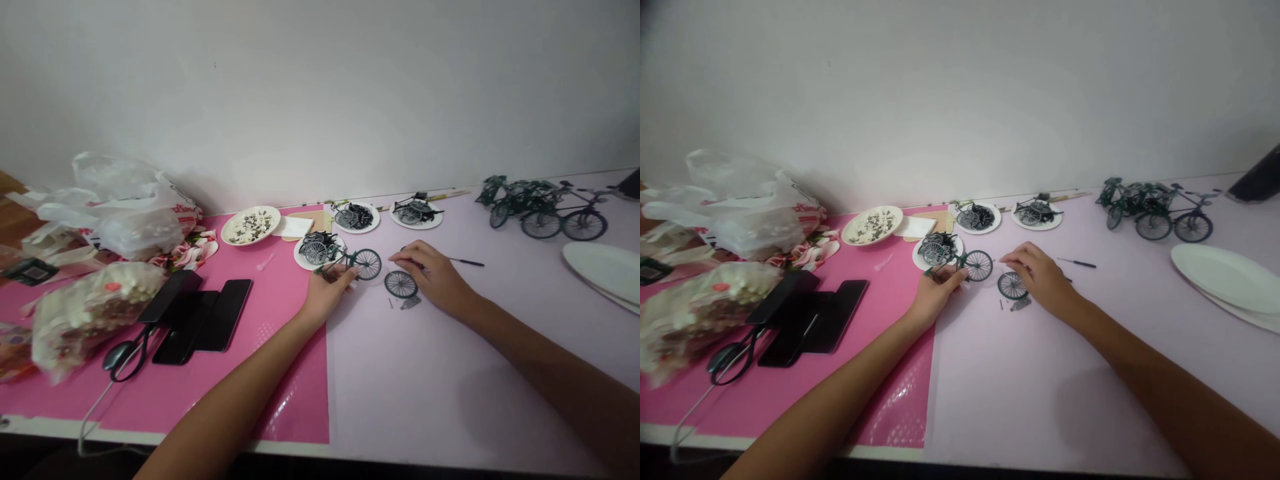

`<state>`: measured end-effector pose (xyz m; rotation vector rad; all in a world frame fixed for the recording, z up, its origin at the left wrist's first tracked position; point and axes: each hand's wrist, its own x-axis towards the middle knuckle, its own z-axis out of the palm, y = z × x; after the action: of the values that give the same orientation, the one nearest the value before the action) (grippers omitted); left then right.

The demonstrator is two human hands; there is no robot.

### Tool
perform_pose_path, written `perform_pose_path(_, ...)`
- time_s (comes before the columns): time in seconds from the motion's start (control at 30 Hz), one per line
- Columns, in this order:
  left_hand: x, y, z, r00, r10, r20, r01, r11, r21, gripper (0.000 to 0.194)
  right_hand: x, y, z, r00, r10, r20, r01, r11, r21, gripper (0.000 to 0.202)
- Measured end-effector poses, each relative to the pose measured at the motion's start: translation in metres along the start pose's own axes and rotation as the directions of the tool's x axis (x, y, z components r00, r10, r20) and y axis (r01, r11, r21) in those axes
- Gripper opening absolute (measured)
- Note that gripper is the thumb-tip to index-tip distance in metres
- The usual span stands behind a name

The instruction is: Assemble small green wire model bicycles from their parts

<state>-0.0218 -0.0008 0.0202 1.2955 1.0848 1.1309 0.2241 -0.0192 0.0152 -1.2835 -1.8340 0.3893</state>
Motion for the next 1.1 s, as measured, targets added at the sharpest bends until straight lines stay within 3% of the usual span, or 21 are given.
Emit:
perform_pose_path(0.1,0.001,-0.002,0.0,1.0,0.006,0.007,-0.006,1.0,-0.018,0.042,-0.004,-0.009,0.008,0.983,0.166,-0.081,-0.145,0.966,0.215,0.028)
perform_pose_path(0.2,-0.001,-0.001,0.001,1.0,0.005,0.004,-0.005,1.0,-0.023,0.043,-0.009,-0.016,0.021,0.954,0.296,-0.04,-0.257,0.883,0.392,0.036)
perform_pose_path(0.43,-0.005,0.004,0.003,0.999,0.039,0.014,-0.038,0.999,-0.008,0.04,-0.014,-0.019,0.038,0.974,0.224,-0.009,-0.202,0.894,0.4,0.029)
perform_pose_path(0.7,-0.01,0.003,0.009,0.999,-0.045,-0.01,0.043,0.982,-0.184,0.041,-0.019,-0.034,0.039,0.955,0.272,-0.119,-0.206,0.895,0.395,0.028)
perform_pose_path(0.97,-0.011,0.004,0.01,0.999,-0.021,0.029,0.023,0.995,-0.099,0.036,-0.019,-0.033,0.046,0.931,0.363,-0.044,-0.297,0.821,0.487,0.042)
perform_pose_path(1.1,-0.01,0.003,0.011,0.998,-0.024,0.051,0.029,0.994,-0.105,0.037,-0.019,-0.031,0.046,0.922,0.381,-0.065,-0.301,0.815,0.495,0.044)
